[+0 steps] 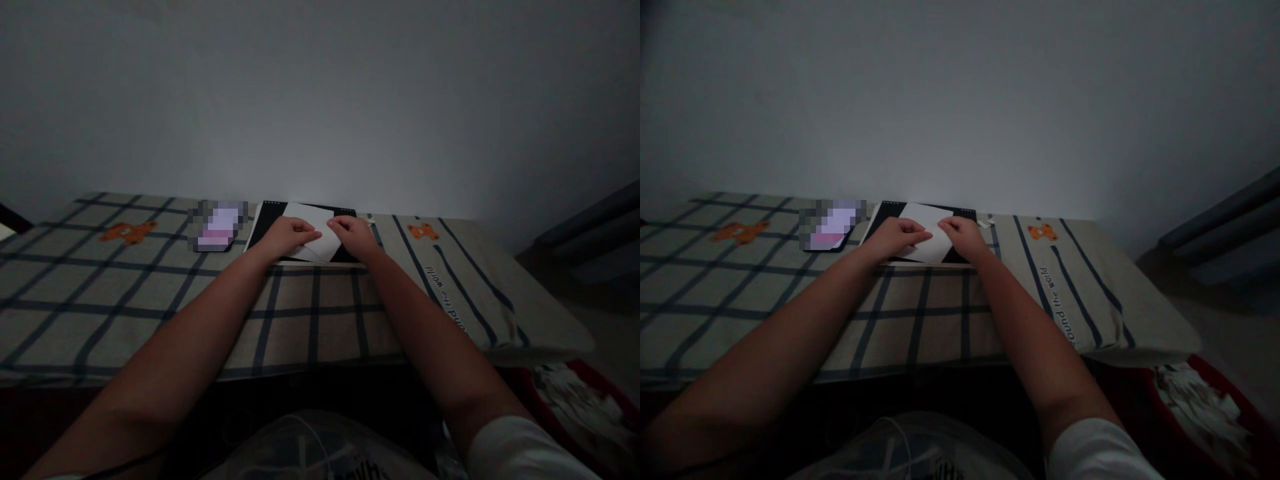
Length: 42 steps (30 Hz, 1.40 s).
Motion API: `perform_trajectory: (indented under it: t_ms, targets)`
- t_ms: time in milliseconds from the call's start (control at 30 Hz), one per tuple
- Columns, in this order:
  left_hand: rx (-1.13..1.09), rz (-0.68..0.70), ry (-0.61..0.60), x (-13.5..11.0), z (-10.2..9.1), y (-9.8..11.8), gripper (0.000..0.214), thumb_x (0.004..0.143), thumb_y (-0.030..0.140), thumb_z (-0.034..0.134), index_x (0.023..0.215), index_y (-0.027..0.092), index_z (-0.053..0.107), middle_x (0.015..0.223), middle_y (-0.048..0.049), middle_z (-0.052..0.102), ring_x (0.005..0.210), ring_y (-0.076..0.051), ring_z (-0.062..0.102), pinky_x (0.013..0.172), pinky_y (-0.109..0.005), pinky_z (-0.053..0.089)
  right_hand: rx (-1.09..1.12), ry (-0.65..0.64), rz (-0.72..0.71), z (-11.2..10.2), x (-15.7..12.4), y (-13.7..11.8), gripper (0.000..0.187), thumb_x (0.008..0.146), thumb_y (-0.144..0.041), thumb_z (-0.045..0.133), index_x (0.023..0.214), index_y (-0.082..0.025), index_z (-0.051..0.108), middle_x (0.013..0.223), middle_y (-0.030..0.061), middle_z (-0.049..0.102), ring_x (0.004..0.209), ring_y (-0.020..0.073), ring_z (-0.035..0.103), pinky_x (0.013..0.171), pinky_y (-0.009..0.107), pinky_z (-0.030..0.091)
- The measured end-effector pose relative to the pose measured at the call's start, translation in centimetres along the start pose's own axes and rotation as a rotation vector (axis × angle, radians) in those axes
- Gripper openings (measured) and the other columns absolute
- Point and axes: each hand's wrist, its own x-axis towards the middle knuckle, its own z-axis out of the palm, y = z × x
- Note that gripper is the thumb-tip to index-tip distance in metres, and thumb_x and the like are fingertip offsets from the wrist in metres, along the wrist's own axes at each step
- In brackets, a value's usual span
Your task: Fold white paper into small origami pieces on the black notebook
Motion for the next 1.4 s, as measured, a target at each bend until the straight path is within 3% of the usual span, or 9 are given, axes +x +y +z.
perform_trajectory:
  t_ms: [167, 400, 600, 733, 1000, 1267, 1400]
  targets:
    - [0.032, -0.03, -0.018, -0.1, 0.0, 0.1, 0.032, 0.065, 0.047, 0.079, 0.073, 0.016, 0.075, 0.058, -0.0022, 0.062, 0.049, -0.012, 0.049, 0.045, -0.025, 0.032, -0.034, -0.028, -0.027, 0.0, 0.0, -0.2, 0.026, 0.086, -0.036, 0.054, 0.08, -0.018, 0.073, 0.085, 0.0055, 0.073, 0.08, 0.0197, 0.062, 0.077, 0.033, 0.046]
    - [0.058, 0.01, -0.017, 0.3, -0.1, -0.4, 0.029, 0.067, 0.044, 0.077, 0.074, 0.016, 0.075, 0.064, -0.0033, 0.066, 0.053, -0.012, 0.053, 0.05, -0.026, 0.038, -0.008, -0.006, -0.012, 0.1, 0.0, -0.3, 0.024, 0.084, -0.036, 0.057, 0.078, -0.018, 0.072, 0.083, 0.0054, 0.072, 0.079, 0.0201, 0.062, 0.077, 0.033, 0.046]
    - [-0.026, 0.042, 0.134, 0.6, -0.3, -0.6, 0.03, 0.07, 0.044, 0.076, 0.078, 0.016, 0.073, 0.073, -0.004, 0.069, 0.062, -0.014, 0.058, 0.062, -0.027, 0.046, 0.168, 0.073, 0.106, 0.3, 0.4, 0.6, 0.033, 0.078, -0.045, 0.065, 0.095, -0.018, 0.072, 0.083, 0.0042, 0.071, 0.073, 0.016, 0.06, 0.069, 0.03, 0.047]
    - [-0.112, 0.057, 0.223, 0.7, -0.5, -0.5, 0.028, 0.071, 0.042, 0.075, 0.079, 0.015, 0.071, 0.074, -0.003, 0.068, 0.063, -0.013, 0.056, 0.064, -0.026, 0.046, 0.268, -0.016, 0.22, 0.5, 0.5, 1.1, 0.03, 0.076, -0.047, 0.068, 0.081, -0.017, 0.071, 0.074, 0.0041, 0.068, 0.068, 0.0154, 0.059, 0.065, 0.029, 0.048]
    - [-0.222, -0.02, 0.171, 0.4, -0.1, 0.0, 0.024, 0.071, 0.037, 0.076, 0.074, 0.015, 0.068, 0.068, -0.0002, 0.063, 0.06, -0.01, 0.052, 0.063, -0.025, 0.045, 0.275, -0.007, 0.236, 0.2, 0.4, 1.0, 0.03, 0.073, -0.047, 0.07, 0.07, -0.017, 0.069, 0.066, 0.0016, 0.064, 0.063, 0.0133, 0.056, 0.065, 0.029, 0.046]
    - [-0.208, -0.031, 0.181, 0.5, -0.3, 0.0, 0.022, 0.07, 0.035, 0.076, 0.071, 0.015, 0.066, 0.064, 0.0008, 0.061, 0.058, -0.01, 0.05, 0.058, -0.023, 0.039, 0.467, 0.028, 0.289, 0.4, 0.5, 0.8, 0.028, 0.071, -0.046, 0.073, 0.076, -0.018, 0.071, 0.072, 0.0021, 0.066, 0.067, 0.013, 0.059, 0.068, 0.029, 0.05]
    - [-0.21, -0.04, 0.181, 0.6, -0.3, -0.2, 0.023, 0.069, 0.035, 0.077, 0.072, 0.015, 0.067, 0.065, 0.0004, 0.062, 0.059, -0.01, 0.051, 0.058, -0.024, 0.038, 0.458, 0.069, 0.279, 0.3, 0.6, 0.8, 0.021, 0.071, -0.038, 0.074, 0.074, -0.018, 0.07, 0.066, 0.0005, 0.065, 0.064, 0.0117, 0.057, 0.066, 0.027, 0.048]
